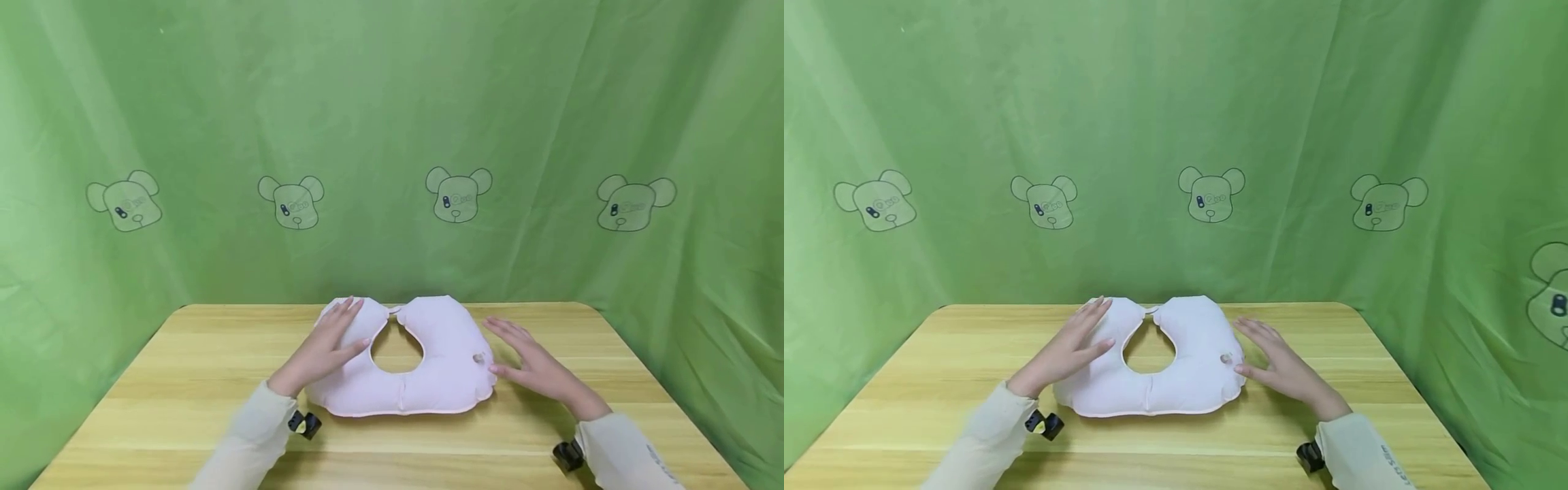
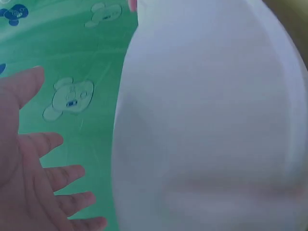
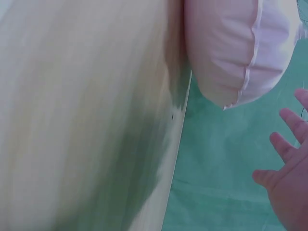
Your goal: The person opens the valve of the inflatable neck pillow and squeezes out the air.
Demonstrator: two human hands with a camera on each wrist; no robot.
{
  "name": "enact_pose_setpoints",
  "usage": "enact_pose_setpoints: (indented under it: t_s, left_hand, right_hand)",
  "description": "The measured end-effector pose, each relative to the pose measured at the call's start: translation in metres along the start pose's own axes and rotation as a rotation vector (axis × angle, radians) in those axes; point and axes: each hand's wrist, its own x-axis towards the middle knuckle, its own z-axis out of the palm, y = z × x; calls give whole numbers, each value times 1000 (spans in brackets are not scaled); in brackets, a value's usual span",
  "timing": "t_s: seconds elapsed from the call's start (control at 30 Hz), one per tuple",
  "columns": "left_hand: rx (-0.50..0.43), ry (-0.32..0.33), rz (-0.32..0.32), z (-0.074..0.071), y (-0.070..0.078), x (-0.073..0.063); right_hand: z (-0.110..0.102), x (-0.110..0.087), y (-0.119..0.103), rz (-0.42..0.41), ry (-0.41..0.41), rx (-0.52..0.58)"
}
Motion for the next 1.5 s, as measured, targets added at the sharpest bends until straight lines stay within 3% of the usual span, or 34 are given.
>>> enact_pose_setpoints:
  t_s: [0.27,0.43,0.73,0.93,1.13,1.37,1.5]
  left_hand:
    - [-34,-84,52,21,22,12]
    - [-45,-92,113,33,33,19]
    - [-63,-147,99,55,47,30]
    - [-85,-146,103,65,55,37]
    - [-26,-102,155,76,62,45]
    - [-5,-89,178,90,72,52]
    - [15,-47,207,97,76,55]
  right_hand:
    - [7,0,-2,-2,6,51]
    - [8,-1,-4,3,16,100]
    - [12,-1,0,-28,28,197]
    - [13,0,0,-1,52,320]
    - [15,2,0,-24,100,435]
    - [16,3,-2,-25,137,417]
    - [18,3,-2,-24,157,412]
